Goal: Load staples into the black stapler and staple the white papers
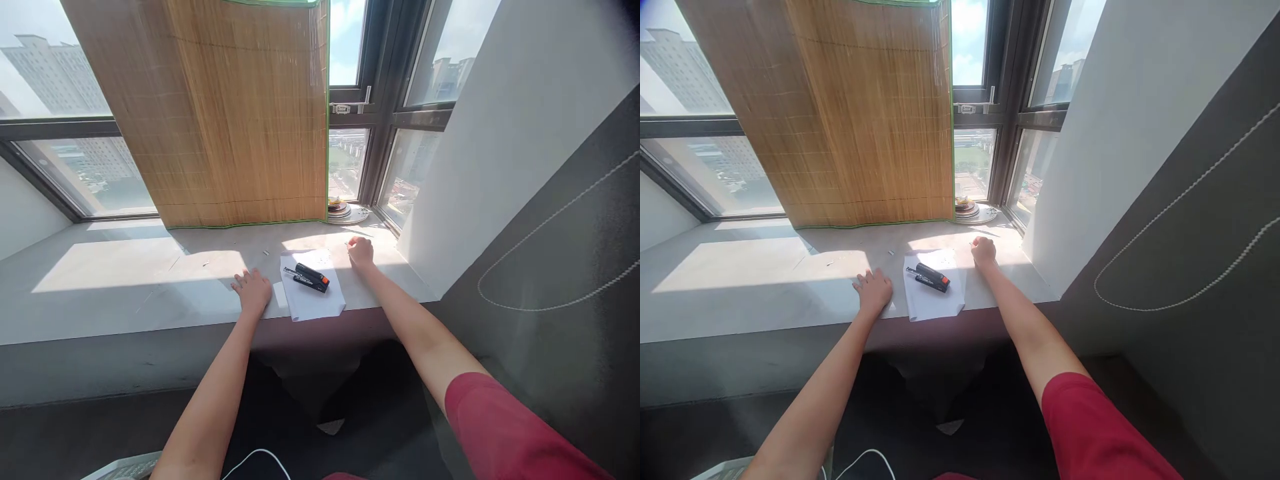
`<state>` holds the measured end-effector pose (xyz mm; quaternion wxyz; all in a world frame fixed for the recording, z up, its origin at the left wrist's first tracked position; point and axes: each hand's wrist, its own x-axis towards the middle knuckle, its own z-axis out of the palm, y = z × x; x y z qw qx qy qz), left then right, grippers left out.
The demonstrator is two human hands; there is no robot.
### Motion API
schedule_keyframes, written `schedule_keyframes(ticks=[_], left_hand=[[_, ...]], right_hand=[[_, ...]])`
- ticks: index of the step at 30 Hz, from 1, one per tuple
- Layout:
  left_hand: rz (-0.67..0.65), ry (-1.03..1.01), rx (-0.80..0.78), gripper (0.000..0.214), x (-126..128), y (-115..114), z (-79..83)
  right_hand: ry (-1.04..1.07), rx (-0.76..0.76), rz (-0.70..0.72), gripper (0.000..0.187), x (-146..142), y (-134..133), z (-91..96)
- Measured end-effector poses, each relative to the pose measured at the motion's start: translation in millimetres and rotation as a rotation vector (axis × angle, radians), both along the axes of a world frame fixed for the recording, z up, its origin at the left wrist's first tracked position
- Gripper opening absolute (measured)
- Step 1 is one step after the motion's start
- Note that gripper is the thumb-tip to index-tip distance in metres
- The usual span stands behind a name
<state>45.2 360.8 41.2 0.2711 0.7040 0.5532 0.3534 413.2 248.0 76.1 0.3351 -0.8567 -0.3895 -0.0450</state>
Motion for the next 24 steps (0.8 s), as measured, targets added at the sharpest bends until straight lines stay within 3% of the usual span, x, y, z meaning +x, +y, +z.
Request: schedule_keyframes(ticks=[3, 8, 11, 16, 20, 24], left_hand=[[-0.003, 0.010, 0.021, 0.056, 1, 0, -3.1], [0.009, 0.162, 0.047, 0.058, 1, -3, 1.3], [0.015, 0.142, 0.052, 0.056, 1, -4, 2.3], [0.031, 0.010, 0.042, 0.048, 3, -3, 1.0], [0.094, 0.026, 0.044, 0.041, 9, 16, 7.5], [-0.070, 0.256, 0.123, 0.042, 24, 54, 23.7]], right_hand=[[0.060, -0.059, -0.008, 0.021, 14, 11, -8.1], [0.087, -0.034, 0.038, 0.031, 12, 14, -10.9], [0.070, -0.032, 0.003, 0.036, 11, -3, -15.5], [-0.022, -0.282, 0.072, 0.030, -4, -43, -32.7], [-0.179, -0.326, 0.106, 0.037, -24, -54, -41.4], [-0.179, -0.368, 0.113, 0.038, -27, -51, -41.0]])
